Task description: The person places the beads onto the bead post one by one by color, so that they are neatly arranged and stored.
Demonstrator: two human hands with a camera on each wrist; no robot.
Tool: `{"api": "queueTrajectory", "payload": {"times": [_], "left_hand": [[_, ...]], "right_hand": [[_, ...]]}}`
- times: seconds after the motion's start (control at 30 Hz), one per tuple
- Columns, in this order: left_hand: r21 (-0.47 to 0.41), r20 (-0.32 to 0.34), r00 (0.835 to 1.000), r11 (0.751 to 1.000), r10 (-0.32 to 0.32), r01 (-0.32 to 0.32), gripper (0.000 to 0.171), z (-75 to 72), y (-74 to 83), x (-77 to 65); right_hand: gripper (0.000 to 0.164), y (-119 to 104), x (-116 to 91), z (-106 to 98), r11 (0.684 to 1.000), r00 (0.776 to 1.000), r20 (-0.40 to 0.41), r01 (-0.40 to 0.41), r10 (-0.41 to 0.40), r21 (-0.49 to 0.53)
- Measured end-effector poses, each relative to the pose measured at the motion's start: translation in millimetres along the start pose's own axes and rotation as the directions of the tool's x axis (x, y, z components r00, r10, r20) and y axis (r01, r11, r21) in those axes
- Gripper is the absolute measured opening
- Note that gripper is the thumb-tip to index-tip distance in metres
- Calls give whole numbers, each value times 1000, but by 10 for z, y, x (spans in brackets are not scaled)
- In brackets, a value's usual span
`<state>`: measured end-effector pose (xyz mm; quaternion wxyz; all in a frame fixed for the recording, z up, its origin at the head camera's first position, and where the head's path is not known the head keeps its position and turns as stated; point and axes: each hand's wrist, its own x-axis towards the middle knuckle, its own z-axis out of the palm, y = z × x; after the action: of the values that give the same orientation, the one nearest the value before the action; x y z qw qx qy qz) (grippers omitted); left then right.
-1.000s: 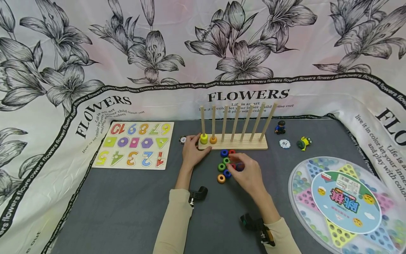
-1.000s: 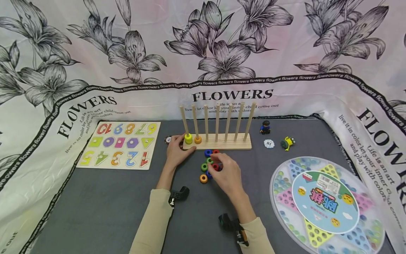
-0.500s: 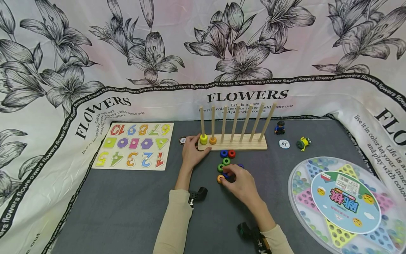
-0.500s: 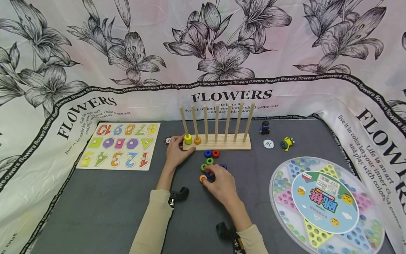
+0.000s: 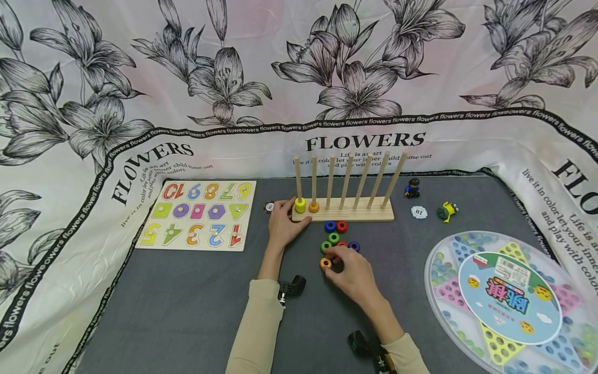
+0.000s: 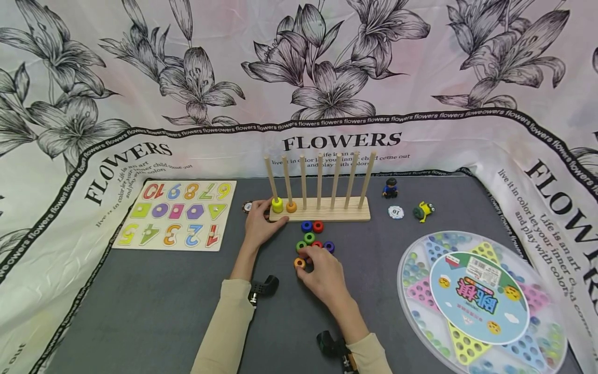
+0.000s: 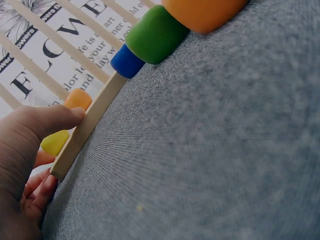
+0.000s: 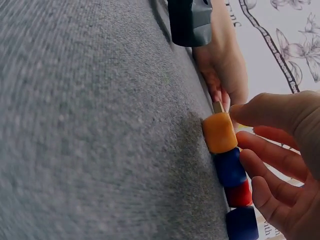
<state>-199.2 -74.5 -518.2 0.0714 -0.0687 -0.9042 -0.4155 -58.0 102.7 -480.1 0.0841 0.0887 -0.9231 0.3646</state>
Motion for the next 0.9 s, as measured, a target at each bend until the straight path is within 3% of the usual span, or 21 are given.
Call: {"api": "queueTrajectory", "payload": {"times": [0.9], "left_hand": [[-16,-10,1000,1000,20,-20,73,-3,-17,-2]], "right_hand": [[37,-37,1,21,996,995,79,59,-54,-72]]}}
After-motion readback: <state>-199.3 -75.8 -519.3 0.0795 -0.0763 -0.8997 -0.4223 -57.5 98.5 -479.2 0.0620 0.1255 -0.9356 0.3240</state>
